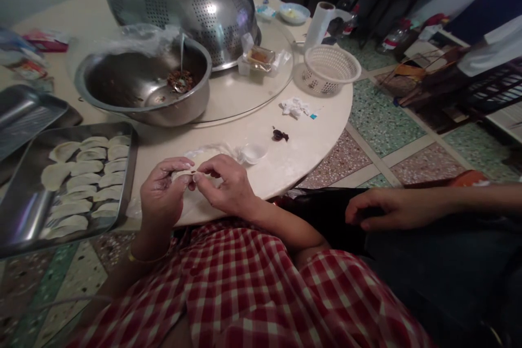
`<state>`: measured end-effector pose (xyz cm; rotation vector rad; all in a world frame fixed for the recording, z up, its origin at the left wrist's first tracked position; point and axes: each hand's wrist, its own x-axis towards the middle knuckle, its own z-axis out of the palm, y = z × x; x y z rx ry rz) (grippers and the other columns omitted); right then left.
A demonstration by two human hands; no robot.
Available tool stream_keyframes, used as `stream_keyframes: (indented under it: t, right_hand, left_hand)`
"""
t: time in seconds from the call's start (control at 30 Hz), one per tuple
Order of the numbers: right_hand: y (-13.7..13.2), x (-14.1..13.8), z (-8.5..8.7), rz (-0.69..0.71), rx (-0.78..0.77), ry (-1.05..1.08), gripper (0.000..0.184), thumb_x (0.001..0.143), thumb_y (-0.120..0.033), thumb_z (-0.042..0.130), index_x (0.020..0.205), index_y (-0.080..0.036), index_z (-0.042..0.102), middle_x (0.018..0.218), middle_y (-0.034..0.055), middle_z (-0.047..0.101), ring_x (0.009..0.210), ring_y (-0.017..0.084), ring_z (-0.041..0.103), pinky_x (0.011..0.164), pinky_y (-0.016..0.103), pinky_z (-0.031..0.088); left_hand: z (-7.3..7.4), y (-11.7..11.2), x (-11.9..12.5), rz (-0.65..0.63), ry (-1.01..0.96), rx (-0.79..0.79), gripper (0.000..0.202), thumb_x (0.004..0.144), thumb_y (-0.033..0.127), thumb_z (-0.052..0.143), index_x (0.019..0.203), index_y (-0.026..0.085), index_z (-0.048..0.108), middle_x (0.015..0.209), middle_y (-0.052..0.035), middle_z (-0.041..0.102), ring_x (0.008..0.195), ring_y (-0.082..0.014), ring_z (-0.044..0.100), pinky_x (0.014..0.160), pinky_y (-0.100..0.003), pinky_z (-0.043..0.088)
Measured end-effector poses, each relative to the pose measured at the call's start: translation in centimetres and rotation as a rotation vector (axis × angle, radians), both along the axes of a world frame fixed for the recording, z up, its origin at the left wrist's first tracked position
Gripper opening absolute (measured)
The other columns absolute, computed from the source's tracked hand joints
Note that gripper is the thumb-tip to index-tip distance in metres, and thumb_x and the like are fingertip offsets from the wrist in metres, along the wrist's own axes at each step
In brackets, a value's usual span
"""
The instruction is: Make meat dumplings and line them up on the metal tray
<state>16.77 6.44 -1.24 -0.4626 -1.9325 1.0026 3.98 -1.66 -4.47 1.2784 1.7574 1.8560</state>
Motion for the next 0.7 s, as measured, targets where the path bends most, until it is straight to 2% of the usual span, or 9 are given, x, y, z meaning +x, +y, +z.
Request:
stream_keyframes:
  t: [0.13,0.27,0.47,0.53,0.6,0.63,0.7]
  right_hand:
    - [0.0,0.0,-0.1,0.001,-0.007,0.011,0.011,0.086,-0.025,0.057,0.076,-0.021,0.058,0.072,0.0006,0.064,0.066,0.012,0.054,0.064,0.029,0.049]
    - [0.1,-0.1,-0.2,0.02,-0.036,0.023,0.005,0.085,-0.025,0.059,0.082,-0.022,0.061,0.076,0.0007,0.066,0.067,0.012,0.055,0.063,0.028,0.049]
    - [-0.1,-0.3,-0.4,0.011,-0.019,0.079,0.011,0.083,-0.017,0.056,0.073,-0.022,0.057,0.069,-0.0003,0.063,0.066,0.012,0.056,0.064,0.028,0.049]
    - [0.0,-0.2,-0.6,0.002,-0.019,0.072,0.012,0.082,-0.017,0.055,0.072,-0.022,0.057,0.069,-0.0002,0.063,0.068,0.013,0.057,0.068,0.03,0.051]
    - [0.2,-0.1,-0.8,0.034,-0.091,0.07,0.005,0.082,-0.023,0.058,0.079,-0.023,0.061,0.079,0.0024,0.068,0.079,0.016,0.061,0.078,0.034,0.053]
    - [0.4,-0.1,-0.9,0.065,-0.178,0.087,0.008,0.083,-0.029,0.058,0.086,-0.023,0.063,0.089,0.0043,0.07,0.088,0.017,0.063,0.084,0.036,0.053]
    - [0.9,-0.2,-1.2,0.167,-0.465,0.157,0.027,0.087,-0.044,0.054,0.102,-0.023,0.064,0.109,0.0076,0.07,0.103,0.02,0.063,0.092,0.039,0.052]
  left_hand:
    - [0.6,-0.1,0.1,-0.001,0.024,-0.009,0.009,0.076,0.019,0.064,0.085,0.022,0.064,0.088,-0.0014,0.066,0.088,-0.0175,0.062,0.074,-0.03,0.052]
    - [0.8,0.0,0.3,-0.024,-0.015,-0.012,0.007,0.078,0.02,0.063,0.084,0.022,0.064,0.088,-0.0017,0.066,0.085,-0.017,0.062,0.068,-0.029,0.052]
    - [1.1,0.1,0.5,-0.068,-0.02,0.016,0.006,0.075,0.018,0.064,0.08,0.022,0.065,0.087,-0.0017,0.066,0.087,-0.0165,0.064,0.075,-0.029,0.054]
    - [1.2,0.1,0.6,-0.068,-0.042,0.011,0.005,0.075,0.018,0.065,0.079,0.021,0.064,0.085,-0.0013,0.066,0.082,-0.0152,0.064,0.07,-0.027,0.053]
    - [1.3,0.1,0.6,-0.069,-0.098,-0.007,0.003,0.076,0.019,0.065,0.079,0.021,0.064,0.085,-0.0008,0.065,0.069,-0.012,0.062,0.059,-0.024,0.051]
    - [1.4,0.1,0.6,-0.073,-0.133,-0.02,0.003,0.078,0.02,0.065,0.08,0.02,0.064,0.086,-0.0006,0.065,0.062,-0.01,0.059,0.054,-0.023,0.05]
    - [1.5,0.0,0.7,-0.095,-0.18,-0.057,0.004,0.08,0.021,0.063,0.084,0.02,0.064,0.088,-0.0008,0.067,0.054,-0.0076,0.056,0.051,-0.022,0.049]
